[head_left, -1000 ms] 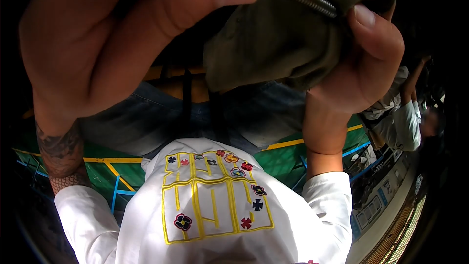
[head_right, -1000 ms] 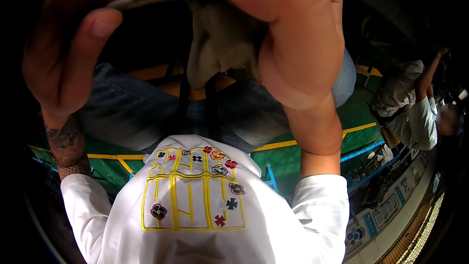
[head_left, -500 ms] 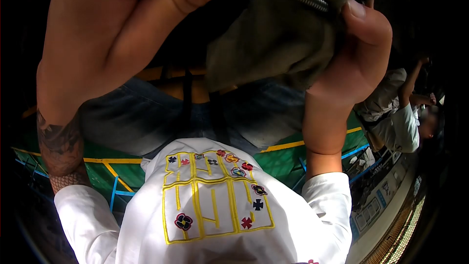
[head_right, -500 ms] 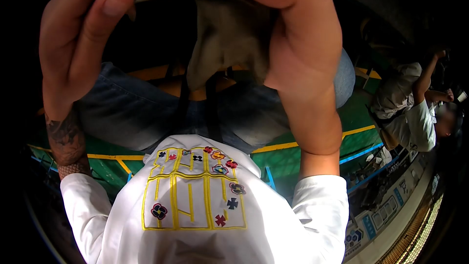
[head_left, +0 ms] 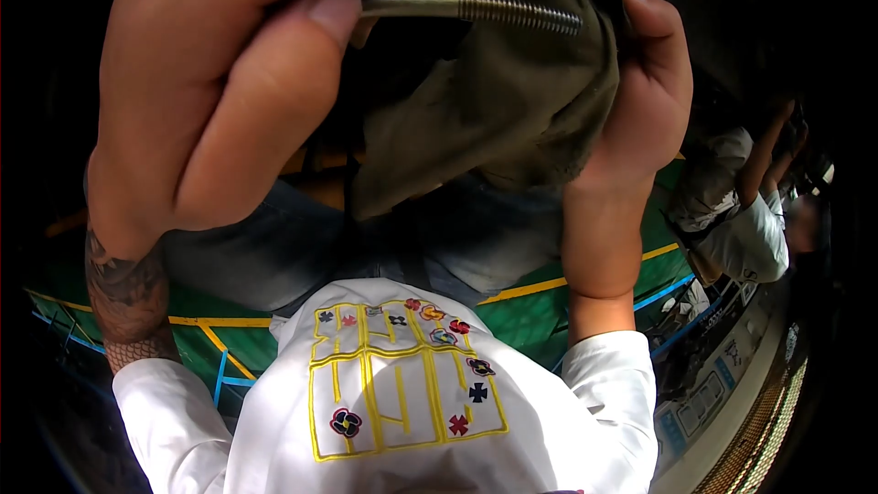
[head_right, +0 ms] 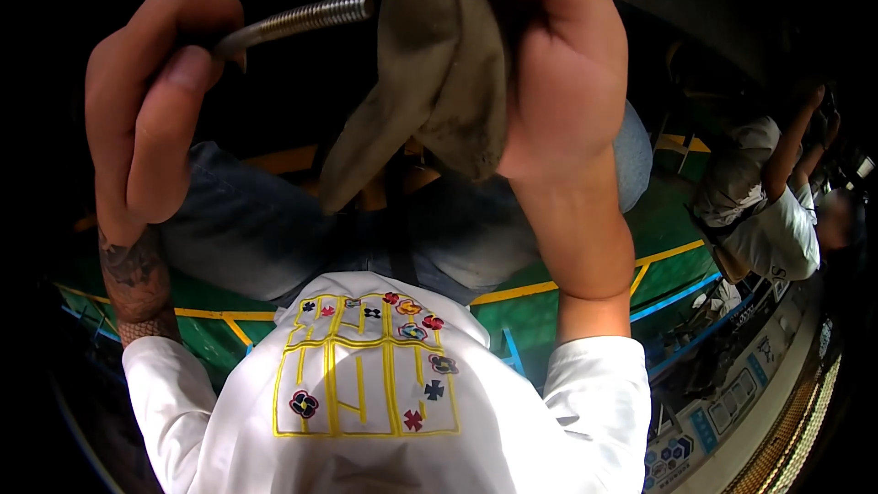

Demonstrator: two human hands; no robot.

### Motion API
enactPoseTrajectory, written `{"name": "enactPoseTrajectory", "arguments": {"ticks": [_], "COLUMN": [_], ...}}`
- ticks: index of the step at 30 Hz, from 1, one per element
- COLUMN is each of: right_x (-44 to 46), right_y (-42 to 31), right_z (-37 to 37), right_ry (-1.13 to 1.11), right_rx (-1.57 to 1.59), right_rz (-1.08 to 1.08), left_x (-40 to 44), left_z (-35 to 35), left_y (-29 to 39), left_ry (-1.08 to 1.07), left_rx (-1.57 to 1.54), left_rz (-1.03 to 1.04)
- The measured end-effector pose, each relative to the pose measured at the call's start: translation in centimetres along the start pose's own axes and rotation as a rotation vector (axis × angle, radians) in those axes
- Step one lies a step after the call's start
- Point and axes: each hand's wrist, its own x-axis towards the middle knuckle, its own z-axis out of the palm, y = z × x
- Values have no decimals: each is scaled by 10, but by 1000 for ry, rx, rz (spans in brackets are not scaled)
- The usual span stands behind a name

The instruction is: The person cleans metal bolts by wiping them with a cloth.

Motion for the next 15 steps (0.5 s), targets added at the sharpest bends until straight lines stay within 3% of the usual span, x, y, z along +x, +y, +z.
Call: {"name": "enactPoseTrajectory", "arguments": {"ticks": [4,7,10,15], "right_x": [-1,-8,-6,-6], "right_y": [-1,-1,0,1], "right_z": [-5,-16,-12,-20], "right_ry": [55,184,156,193], "right_rx": [-68,-467,-341,-414], "right_rz": [-94,-324,-307,-342], "left_x": [3,12,15,17], "left_z": [7,2,3,2], "left_y": [4,8,10,12], "left_ry": [-20,-142,-138,-131], "left_rx": [-143,-133,-103,-52], "left_rz": [-74,-59,-27,0]}}
